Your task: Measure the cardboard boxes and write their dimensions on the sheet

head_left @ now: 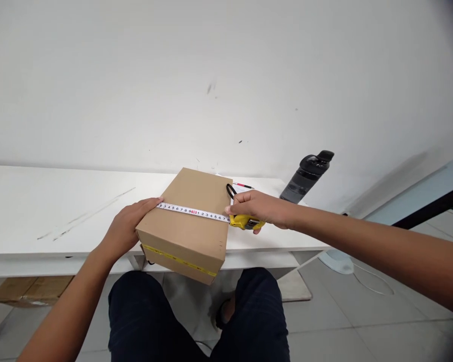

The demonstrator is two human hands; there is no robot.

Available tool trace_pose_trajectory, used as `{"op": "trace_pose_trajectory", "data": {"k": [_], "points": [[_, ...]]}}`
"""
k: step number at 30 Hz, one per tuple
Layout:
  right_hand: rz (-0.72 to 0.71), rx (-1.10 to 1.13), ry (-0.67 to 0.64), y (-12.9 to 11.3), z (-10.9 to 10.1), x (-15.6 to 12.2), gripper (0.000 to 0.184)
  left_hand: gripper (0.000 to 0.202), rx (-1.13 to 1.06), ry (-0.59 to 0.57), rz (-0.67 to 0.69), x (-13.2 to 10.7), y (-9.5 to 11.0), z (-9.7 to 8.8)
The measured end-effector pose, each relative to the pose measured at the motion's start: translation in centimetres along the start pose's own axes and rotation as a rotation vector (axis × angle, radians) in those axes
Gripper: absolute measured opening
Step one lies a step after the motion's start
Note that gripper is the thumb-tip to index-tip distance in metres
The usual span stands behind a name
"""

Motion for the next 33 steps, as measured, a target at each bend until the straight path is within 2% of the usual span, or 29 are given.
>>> {"op": "trace_pose_trajectory", "data": {"k": [4, 7, 10, 13, 15, 17, 19, 21, 24, 26, 28, 30, 33], "points": [[-0.086, -0.014, -0.004, 0.0, 0.3, -0.5, 0.052, 0.056, 0.113, 0.007, 0.025, 0.1, 0.7, -0.2], [-0.120, 0.030, 0.030, 0.9, 0.0, -0.5, 0.054, 0.057, 0.246, -0.003, 0.058, 0.1, 1.4, -0.4], [-0.130, 0.034, 0.040, 1.8, -0.2, -0.3, 0.058, 0.055, 0.308, -0.027, 0.092, 0.4, 1.7, -0.9], [-0.188, -0.031, 0.074, 1.4, -0.4, -0.6, 0.058, 0.050, 0.375, -0.072, 0.147, 0.9, 1.9, -2.0], [-0.246, -0.105, 0.147, 0.5, -1.0, -1.1, 0.056, 0.048, 0.424, -0.059, 0.177, 1.2, 2.0, -3.6], [-0.313, -0.192, 0.252, -0.4, -2.0, -1.8, 0.053, 0.043, 0.446, 0.008, 0.178, 1.1, 2.3, -5.7], [-0.387, -0.260, 0.375, -0.6, -3.2, -2.9, 0.050, 0.044, 0.413, 0.098, 0.107, 0.2, 2.5, -7.8], [-0.479, -0.268, 0.539, 0.1, -4.6, -4.4, 0.046, 0.052, 0.305, 0.129, -0.006, -1.5, 2.5, -8.6], [-0.584, -0.119, 0.855, 3.7, -6.5, -7.7, 0.040, 0.062, 0.123, 0.060, -0.097, -5.2, 3.1, -6.1], [-0.544, 0.151, 0.954, 8.0, -6.6, -8.9, 0.037, 0.075, 0.126, 0.093, -0.090, -8.0, 4.3, -3.9], [-0.432, 0.485, 0.911, 12.6, -5.1, -8.5, 0.035, 0.091, 0.223, 0.201, -0.057, -10.3, 6.1, -2.4], [-0.332, 0.728, 0.873, 16.0, -2.6, -7.9, 0.033, 0.097, 0.359, 0.307, 0.013, -11.7, 8.4, -1.4], [-0.267, 0.948, 0.805, 18.4, 1.9, -6.6, 0.030, 0.084, 0.497, 0.365, 0.157, -10.7, 11.2, -0.9]]}}
Point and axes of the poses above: each hand's wrist, its own x-axis towards the middle knuckle, its own z-axis out of the palm, y = z × x, the point moved 9 cm from there along x, towards the middle knuckle, and after that the axes turned 1 degree about -x, right-handed, at the moved point
